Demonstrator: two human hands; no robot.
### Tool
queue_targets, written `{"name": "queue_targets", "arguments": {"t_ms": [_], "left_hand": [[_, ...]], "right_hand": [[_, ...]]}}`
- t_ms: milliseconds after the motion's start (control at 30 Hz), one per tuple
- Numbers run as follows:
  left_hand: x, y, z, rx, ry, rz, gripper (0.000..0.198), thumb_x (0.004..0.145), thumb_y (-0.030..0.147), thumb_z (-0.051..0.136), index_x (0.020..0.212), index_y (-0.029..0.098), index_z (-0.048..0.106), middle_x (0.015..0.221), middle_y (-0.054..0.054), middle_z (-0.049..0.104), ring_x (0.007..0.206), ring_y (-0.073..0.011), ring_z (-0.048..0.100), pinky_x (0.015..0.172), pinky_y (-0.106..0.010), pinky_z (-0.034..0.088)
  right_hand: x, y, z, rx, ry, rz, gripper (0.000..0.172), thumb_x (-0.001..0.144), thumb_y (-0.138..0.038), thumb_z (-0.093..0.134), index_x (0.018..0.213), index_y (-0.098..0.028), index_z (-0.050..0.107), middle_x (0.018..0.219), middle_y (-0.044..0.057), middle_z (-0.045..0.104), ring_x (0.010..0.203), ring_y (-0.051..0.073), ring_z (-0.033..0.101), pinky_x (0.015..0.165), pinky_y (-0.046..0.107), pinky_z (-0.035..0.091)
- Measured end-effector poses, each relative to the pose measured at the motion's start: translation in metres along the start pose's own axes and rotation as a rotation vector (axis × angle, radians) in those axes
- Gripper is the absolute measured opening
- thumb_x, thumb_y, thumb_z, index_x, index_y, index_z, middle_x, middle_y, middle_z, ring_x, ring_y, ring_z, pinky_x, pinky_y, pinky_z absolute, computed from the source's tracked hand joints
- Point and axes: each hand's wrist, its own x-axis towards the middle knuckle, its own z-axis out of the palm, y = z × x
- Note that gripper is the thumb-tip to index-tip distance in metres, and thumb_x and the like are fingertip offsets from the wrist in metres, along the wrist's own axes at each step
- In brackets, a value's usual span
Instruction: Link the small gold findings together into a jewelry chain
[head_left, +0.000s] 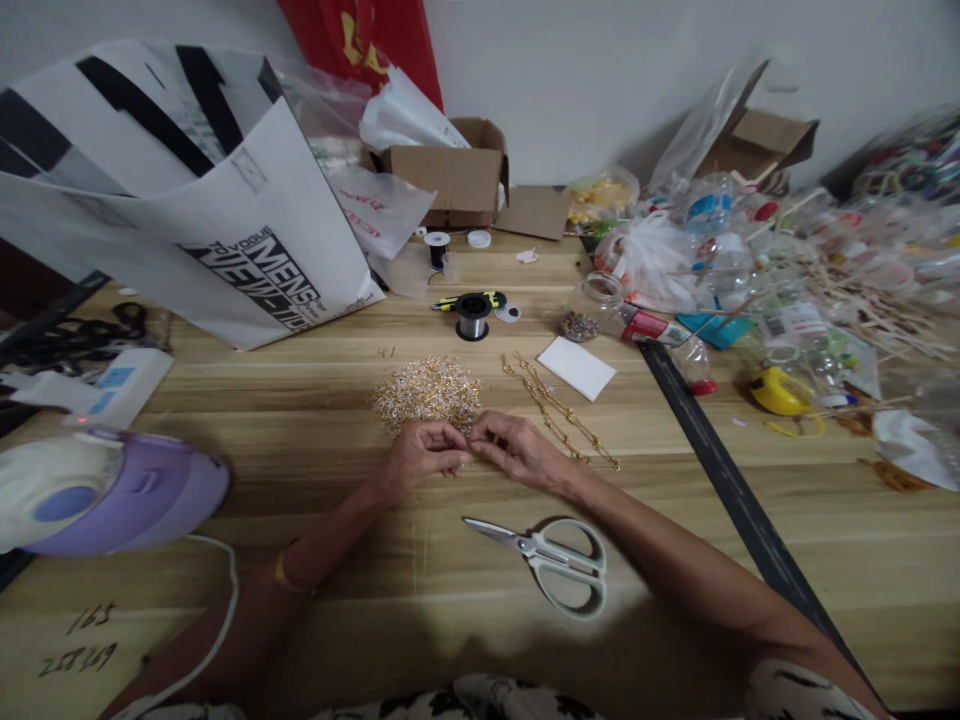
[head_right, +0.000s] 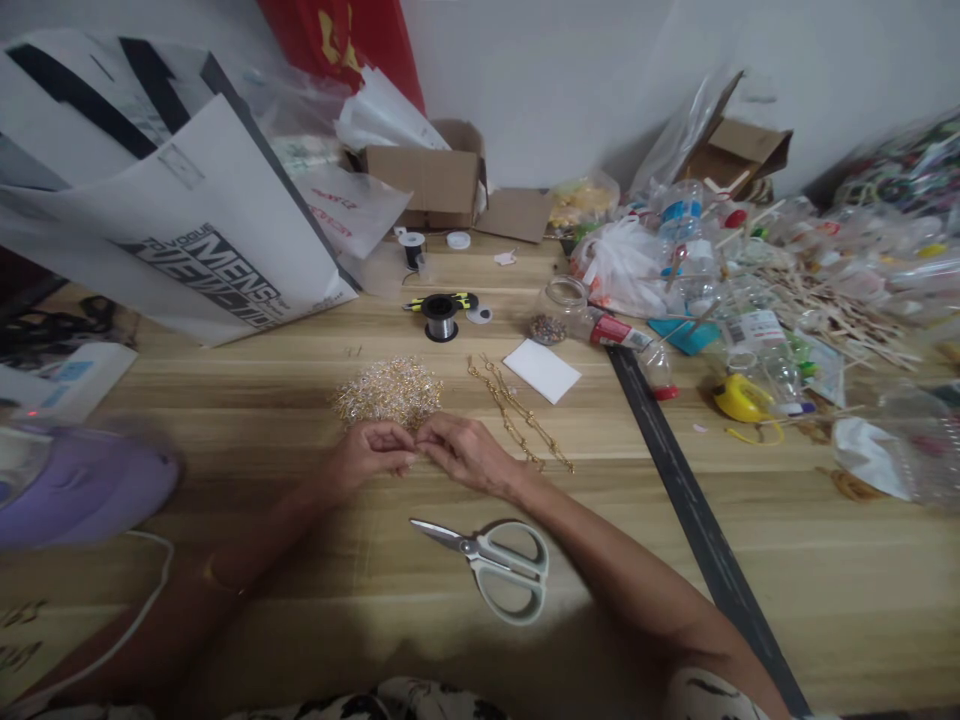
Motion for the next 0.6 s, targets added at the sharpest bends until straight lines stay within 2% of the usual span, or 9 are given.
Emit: {"name": "queue_targets", "arguments": {"t_ms": [167, 400, 533, 600], "left_hand": [[-0.0009, 0.0026, 0.0029, -0.007, -0.013, 0.0, 0.024, 0.059, 0.028, 0.076, 0.067, 0.011, 0.061, 0.054, 0.001, 0.062, 0.049, -0.0082, 0.057, 0.05, -0.019, 0.047], [-0.001, 0.0005, 0.0033, 0.06, -0.036, 0.047, 0.022, 0.064, 0.029, 0.072, 0.065, 0.011, 0.06, 0.055, 0.001, 0.062, 0.051, -0.0081, 0.057, 0.052, -0.018, 0.045], [-0.0016, 0.0031, 0.0021, 0.054, 0.013, 0.057, 0.021, 0.067, 0.029, 0.071, 0.068, 0.011, 0.061, 0.056, 0.001, 0.062, 0.051, -0.0084, 0.056, 0.053, -0.019, 0.046], [-0.0018, 0.0051, 0.0013, 0.046, 0.043, 0.063, 0.02, 0.067, 0.029, 0.07, 0.069, 0.011, 0.062, 0.055, 0.0, 0.062, 0.05, -0.0085, 0.056, 0.053, -0.019, 0.046]], "right_hand": [[-0.0004, 0.0004, 0.0017, -0.024, -0.019, -0.024, 0.015, 0.091, -0.027, 0.045, 0.091, -0.015, 0.056, 0.082, 0.005, 0.059, 0.073, 0.014, 0.054, 0.067, 0.024, 0.041], [-0.0004, 0.0001, 0.0041, -0.036, -0.006, -0.081, 0.015, 0.092, -0.026, 0.044, 0.091, -0.016, 0.055, 0.085, 0.007, 0.059, 0.076, 0.015, 0.056, 0.068, 0.025, 0.044], [-0.0004, -0.0016, 0.0023, -0.079, 0.177, -0.117, 0.013, 0.09, -0.024, 0.048, 0.097, -0.015, 0.054, 0.099, 0.011, 0.055, 0.089, 0.018, 0.054, 0.074, 0.029, 0.045], [-0.0004, -0.0009, 0.0016, -0.099, 0.262, -0.118, 0.014, 0.088, -0.022, 0.05, 0.099, -0.015, 0.054, 0.099, 0.011, 0.055, 0.087, 0.018, 0.053, 0.073, 0.029, 0.045]]}}
